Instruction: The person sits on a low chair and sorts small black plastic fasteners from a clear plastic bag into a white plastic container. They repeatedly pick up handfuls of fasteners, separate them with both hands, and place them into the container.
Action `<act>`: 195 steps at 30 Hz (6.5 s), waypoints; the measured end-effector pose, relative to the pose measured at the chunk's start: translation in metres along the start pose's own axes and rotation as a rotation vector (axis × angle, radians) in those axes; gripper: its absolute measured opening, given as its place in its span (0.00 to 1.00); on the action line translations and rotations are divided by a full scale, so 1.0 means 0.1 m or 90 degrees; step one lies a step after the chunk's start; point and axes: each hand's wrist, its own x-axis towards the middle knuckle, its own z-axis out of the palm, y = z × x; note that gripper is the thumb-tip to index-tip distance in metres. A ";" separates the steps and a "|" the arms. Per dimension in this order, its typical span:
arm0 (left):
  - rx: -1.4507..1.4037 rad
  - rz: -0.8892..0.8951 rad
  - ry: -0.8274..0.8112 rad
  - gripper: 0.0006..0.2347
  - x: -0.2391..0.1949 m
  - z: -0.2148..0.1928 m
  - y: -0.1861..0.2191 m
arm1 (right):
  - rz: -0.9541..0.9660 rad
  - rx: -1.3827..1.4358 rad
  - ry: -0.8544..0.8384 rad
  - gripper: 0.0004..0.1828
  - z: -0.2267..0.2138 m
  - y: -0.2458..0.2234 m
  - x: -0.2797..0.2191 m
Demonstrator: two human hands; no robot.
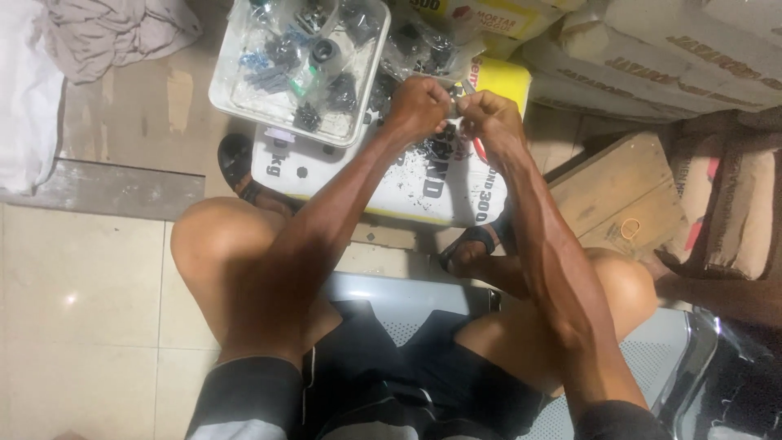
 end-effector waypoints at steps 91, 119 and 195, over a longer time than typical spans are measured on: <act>0.522 0.110 0.165 0.13 0.39 -0.04 -0.87 | 0.157 -0.639 0.152 0.13 -0.10 1.07 0.31; 0.077 0.126 0.223 0.06 0.14 0.02 -0.42 | -0.093 -0.288 0.008 0.07 -0.13 -0.23 -0.34; -0.058 0.042 0.167 0.05 -0.18 0.15 0.27 | -0.109 -0.161 -0.110 0.19 0.07 -0.65 -0.24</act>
